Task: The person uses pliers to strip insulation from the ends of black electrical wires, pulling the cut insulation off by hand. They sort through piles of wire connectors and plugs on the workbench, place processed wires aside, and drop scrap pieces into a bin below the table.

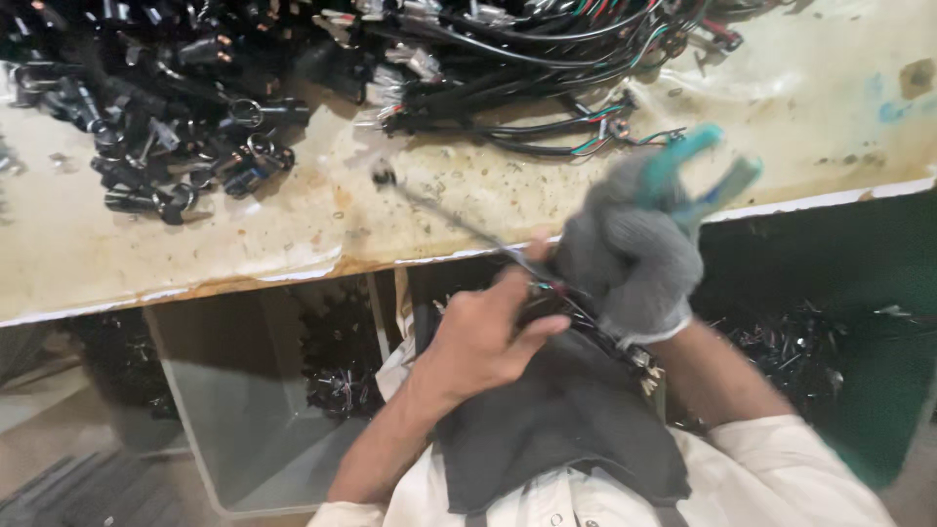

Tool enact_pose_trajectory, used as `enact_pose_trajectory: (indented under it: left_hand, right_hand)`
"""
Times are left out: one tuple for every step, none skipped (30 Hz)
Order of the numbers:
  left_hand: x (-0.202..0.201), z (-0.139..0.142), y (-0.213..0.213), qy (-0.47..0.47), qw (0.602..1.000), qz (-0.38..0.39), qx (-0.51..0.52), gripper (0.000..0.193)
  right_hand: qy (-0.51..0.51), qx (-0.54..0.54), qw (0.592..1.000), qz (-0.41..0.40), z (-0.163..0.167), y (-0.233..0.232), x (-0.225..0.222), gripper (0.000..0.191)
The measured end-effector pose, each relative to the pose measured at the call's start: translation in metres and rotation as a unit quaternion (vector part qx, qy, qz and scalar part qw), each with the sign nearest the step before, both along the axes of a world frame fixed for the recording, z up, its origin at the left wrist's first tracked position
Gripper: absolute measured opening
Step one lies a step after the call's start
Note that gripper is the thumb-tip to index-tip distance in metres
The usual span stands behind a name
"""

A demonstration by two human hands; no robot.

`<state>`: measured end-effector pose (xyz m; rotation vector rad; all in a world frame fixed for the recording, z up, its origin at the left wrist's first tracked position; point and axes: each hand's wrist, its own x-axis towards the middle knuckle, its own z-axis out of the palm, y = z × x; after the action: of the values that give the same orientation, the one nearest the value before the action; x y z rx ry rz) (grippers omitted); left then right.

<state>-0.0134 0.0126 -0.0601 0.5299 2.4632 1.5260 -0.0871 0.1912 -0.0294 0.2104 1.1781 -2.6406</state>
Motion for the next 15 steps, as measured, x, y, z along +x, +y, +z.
enact_pose_trajectory:
  left_hand:
    - [-0.004,0.001,-0.002,0.056,0.984,-0.051,-0.159,0.059]
    - [-0.007,0.003,-0.006,0.065,0.969,-0.078,-0.225,0.066]
    - [-0.01,0.004,-0.011,0.074,0.949,-0.095,-0.293,0.074]
    - [-0.014,0.004,-0.017,0.079,0.923,-0.109,-0.36,0.083]
    - [-0.017,0.005,-0.025,0.017,0.921,-0.141,-0.363,0.075]
    - [-0.024,0.005,-0.036,-0.043,0.912,-0.183,-0.364,0.067]
    - [-0.031,0.005,-0.047,-0.104,0.898,-0.229,-0.362,0.059]
    - [-0.042,0.003,-0.057,0.03,0.934,-0.115,-0.337,0.05]
    - [-0.057,-0.001,-0.065,0.167,0.94,0.005,-0.298,0.044]
    - [-0.074,-0.004,-0.078,0.205,0.868,0.087,-0.443,0.049]
    - [-0.095,-0.01,-0.089,0.346,0.783,0.255,-0.45,0.043]
    - [-0.115,-0.016,-0.099,0.35,0.772,0.29,-0.445,0.041]
    - [-0.133,-0.021,-0.112,0.353,0.757,0.325,-0.443,0.041]
    - [-0.15,-0.028,-0.116,0.324,0.77,0.316,-0.449,0.036]
    - [-0.164,-0.034,-0.12,0.302,0.781,0.304,-0.455,0.032]
  right_hand:
    - [0.008,0.18,0.983,0.016,0.004,0.004,-0.015,0.011]
    - [0.197,0.421,0.883,0.069,0.008,0.01,-0.032,0.019]
    - [0.358,0.621,0.696,0.028,0.01,0.014,-0.049,0.028]
    - [0.429,0.776,0.461,0.032,0.014,0.023,-0.068,0.045]
    - [0.426,0.784,0.441,0.097,0.014,0.026,-0.084,0.045]
    - [0.413,0.792,0.422,0.156,0.015,0.031,-0.096,0.045]
    - [0.394,0.799,0.401,0.215,0.016,0.034,-0.101,0.045]
    - [0.397,0.792,0.419,0.199,0.016,0.038,-0.1,0.042]
    - [0.401,0.788,0.432,0.18,0.015,0.039,-0.096,0.038]
    - [0.408,0.783,0.44,0.162,0.014,0.04,-0.087,0.035]
    - [0.382,0.784,0.466,0.15,0.012,0.042,-0.075,0.038]
    - [0.358,0.783,0.49,0.135,0.008,0.04,-0.061,0.04]
    - [0.336,0.779,0.516,0.121,0.004,0.038,-0.048,0.043]
    - [0.34,0.784,0.501,0.132,-0.002,0.035,-0.041,0.047]
    - [0.344,0.79,0.489,0.136,-0.008,0.032,-0.036,0.052]
